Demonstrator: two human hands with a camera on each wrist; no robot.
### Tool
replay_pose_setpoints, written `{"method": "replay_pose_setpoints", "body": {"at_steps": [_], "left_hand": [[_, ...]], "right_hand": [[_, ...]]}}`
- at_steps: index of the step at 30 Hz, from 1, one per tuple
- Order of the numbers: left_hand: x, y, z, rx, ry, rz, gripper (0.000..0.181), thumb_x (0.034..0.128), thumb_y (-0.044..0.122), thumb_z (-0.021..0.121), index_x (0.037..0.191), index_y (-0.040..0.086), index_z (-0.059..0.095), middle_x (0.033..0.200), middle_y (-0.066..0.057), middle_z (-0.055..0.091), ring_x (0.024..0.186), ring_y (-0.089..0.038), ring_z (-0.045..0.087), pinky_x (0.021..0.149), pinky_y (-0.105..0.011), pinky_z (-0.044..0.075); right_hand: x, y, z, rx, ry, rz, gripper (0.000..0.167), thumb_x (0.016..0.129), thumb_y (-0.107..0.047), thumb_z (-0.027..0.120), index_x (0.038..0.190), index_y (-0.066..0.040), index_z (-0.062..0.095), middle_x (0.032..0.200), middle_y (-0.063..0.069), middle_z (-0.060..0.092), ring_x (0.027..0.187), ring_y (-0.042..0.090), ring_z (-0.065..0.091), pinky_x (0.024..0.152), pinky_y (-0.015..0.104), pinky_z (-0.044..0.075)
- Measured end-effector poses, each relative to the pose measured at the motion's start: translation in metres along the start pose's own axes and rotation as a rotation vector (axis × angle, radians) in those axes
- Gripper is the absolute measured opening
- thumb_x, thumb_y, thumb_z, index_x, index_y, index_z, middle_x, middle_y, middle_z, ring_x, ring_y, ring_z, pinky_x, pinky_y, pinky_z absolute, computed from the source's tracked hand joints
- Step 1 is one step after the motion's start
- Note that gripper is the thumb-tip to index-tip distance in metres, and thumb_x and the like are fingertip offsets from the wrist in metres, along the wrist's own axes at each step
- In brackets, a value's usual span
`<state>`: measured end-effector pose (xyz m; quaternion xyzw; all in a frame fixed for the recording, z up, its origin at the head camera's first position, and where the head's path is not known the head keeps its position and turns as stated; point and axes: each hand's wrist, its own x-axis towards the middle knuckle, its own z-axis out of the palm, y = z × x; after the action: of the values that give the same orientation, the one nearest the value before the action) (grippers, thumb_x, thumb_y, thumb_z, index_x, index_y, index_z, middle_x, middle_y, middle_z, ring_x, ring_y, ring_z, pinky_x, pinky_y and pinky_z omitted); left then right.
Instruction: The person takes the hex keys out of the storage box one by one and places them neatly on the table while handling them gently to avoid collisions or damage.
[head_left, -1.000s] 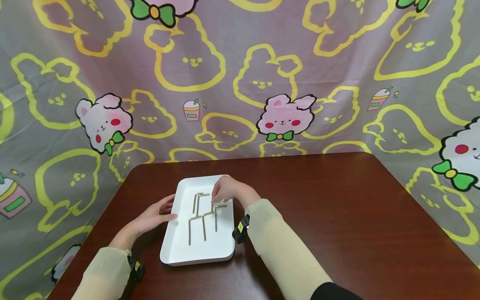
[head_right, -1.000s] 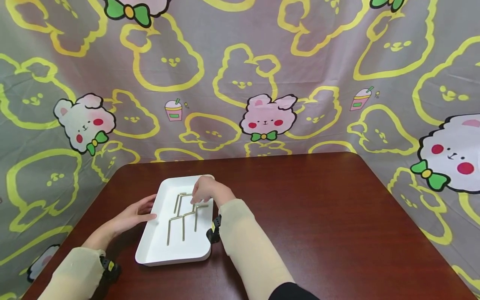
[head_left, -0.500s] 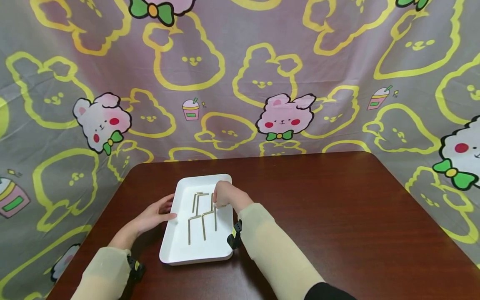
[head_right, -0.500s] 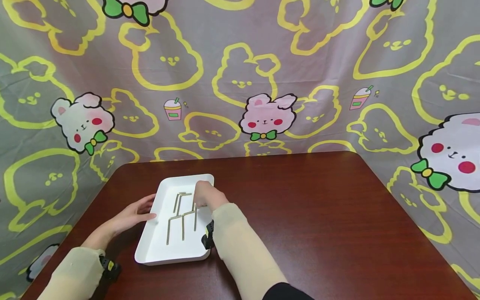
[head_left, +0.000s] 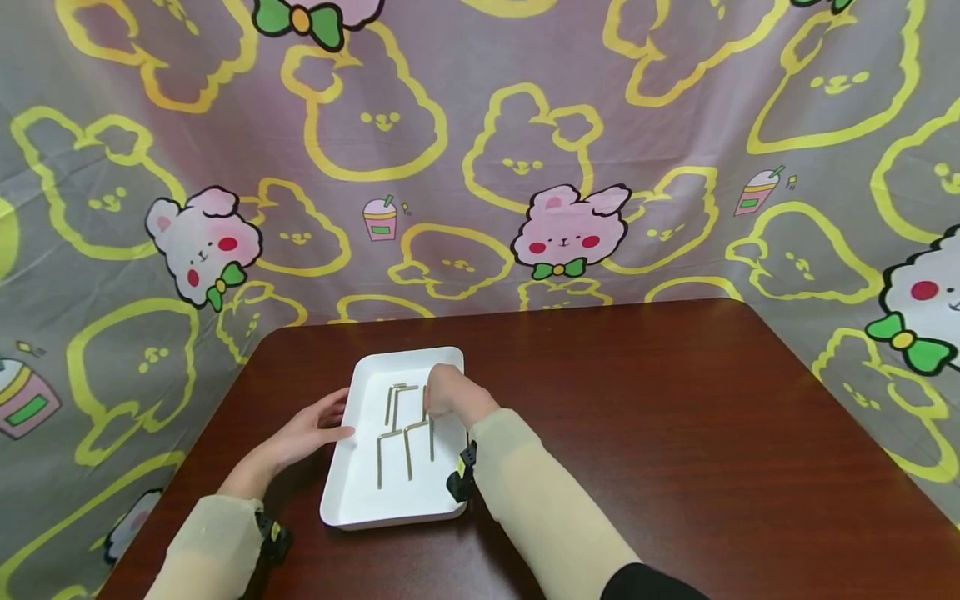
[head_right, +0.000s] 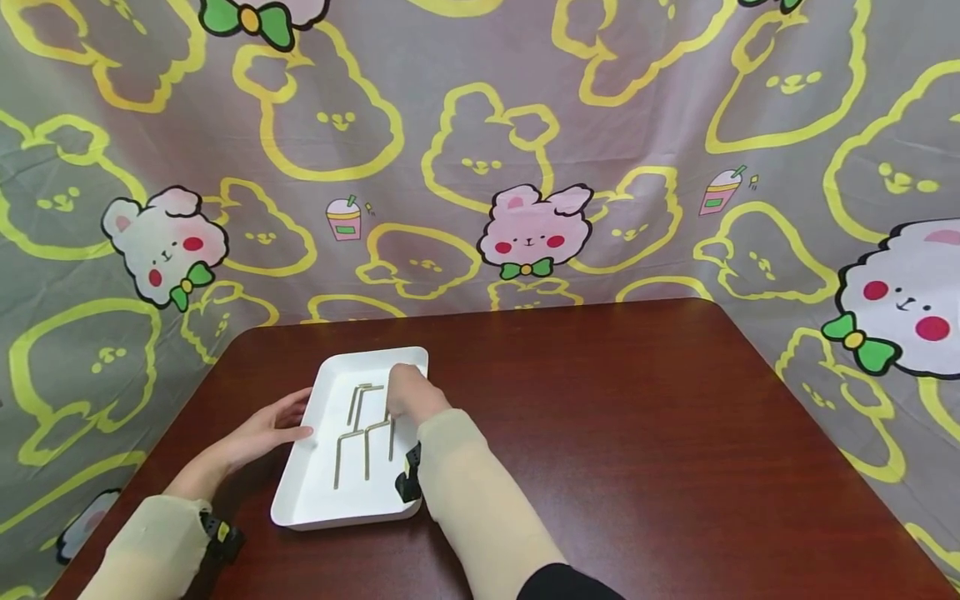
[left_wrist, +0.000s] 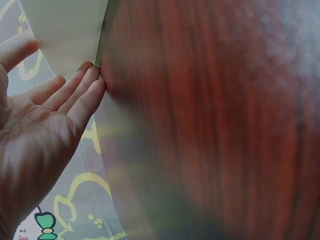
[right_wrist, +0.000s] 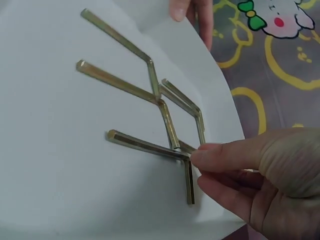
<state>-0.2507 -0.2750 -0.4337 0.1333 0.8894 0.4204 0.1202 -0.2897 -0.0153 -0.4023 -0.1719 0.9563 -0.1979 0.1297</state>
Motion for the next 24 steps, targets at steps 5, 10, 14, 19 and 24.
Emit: {"method": "replay_pose_setpoints", "body": {"at_steps": [5, 10, 14, 19, 24], "left_hand": [[-0.0003, 0.0006, -0.0003, -0.006, 0.006, -0.004, 0.075, 0.0911, 0.018, 0.069, 0.149, -0.005, 0.026, 0.134, -0.029, 0.049, 0.123, -0.044, 0.046, 0.096, -0.056, 0.041], [-0.0006, 0.0012, 0.0008, 0.002, 0.006, -0.014, 0.075, 0.0916, 0.019, 0.068, 0.149, -0.005, 0.025, 0.135, -0.029, 0.048, 0.123, -0.043, 0.046, 0.096, -0.056, 0.041], [-0.0007, 0.002, 0.0012, 0.001, 0.007, -0.015, 0.075, 0.0918, 0.018, 0.068, 0.149, -0.005, 0.025, 0.135, -0.029, 0.048, 0.122, -0.043, 0.047, 0.097, -0.057, 0.041], [-0.0012, 0.0019, 0.0013, -0.001, 0.009, -0.018, 0.075, 0.0916, 0.018, 0.068, 0.149, -0.006, 0.026, 0.133, -0.029, 0.049, 0.122, -0.043, 0.047, 0.096, -0.057, 0.041], [-0.0006, 0.0017, 0.0011, -0.006, 0.009, -0.027, 0.075, 0.0914, 0.018, 0.068, 0.149, -0.005, 0.026, 0.134, -0.03, 0.048, 0.122, -0.044, 0.046, 0.097, -0.057, 0.04]], "right_hand": [[-0.0058, 0.0027, -0.0042, 0.101, -0.024, -0.009, 0.009, 0.079, 0.001, 0.076, 0.079, -0.008, 0.075, 0.069, -0.005, 0.06, 0.065, 0.011, 0.049, 0.059, 0.023, 0.041], [-0.0093, 0.0067, -0.0056, 0.171, -0.034, -0.029, 0.017, 0.079, 0.01, 0.071, 0.081, -0.006, 0.075, 0.072, -0.002, 0.06, 0.065, 0.013, 0.045, 0.054, 0.024, 0.037], [-0.0078, 0.0082, -0.0036, 0.171, -0.021, -0.048, 0.022, 0.077, 0.014, 0.068, 0.079, -0.006, 0.075, 0.069, -0.002, 0.059, 0.063, 0.013, 0.042, 0.052, 0.023, 0.035], [-0.0047, 0.0076, 0.0004, 0.145, -0.007, -0.048, 0.022, 0.077, 0.013, 0.069, 0.075, -0.007, 0.075, 0.069, -0.003, 0.059, 0.064, 0.013, 0.044, 0.054, 0.023, 0.037], [-0.001, 0.006, 0.0015, 0.093, -0.007, -0.045, 0.022, 0.078, 0.012, 0.068, 0.072, -0.008, 0.074, 0.069, -0.003, 0.059, 0.065, 0.014, 0.044, 0.054, 0.023, 0.037]]}}
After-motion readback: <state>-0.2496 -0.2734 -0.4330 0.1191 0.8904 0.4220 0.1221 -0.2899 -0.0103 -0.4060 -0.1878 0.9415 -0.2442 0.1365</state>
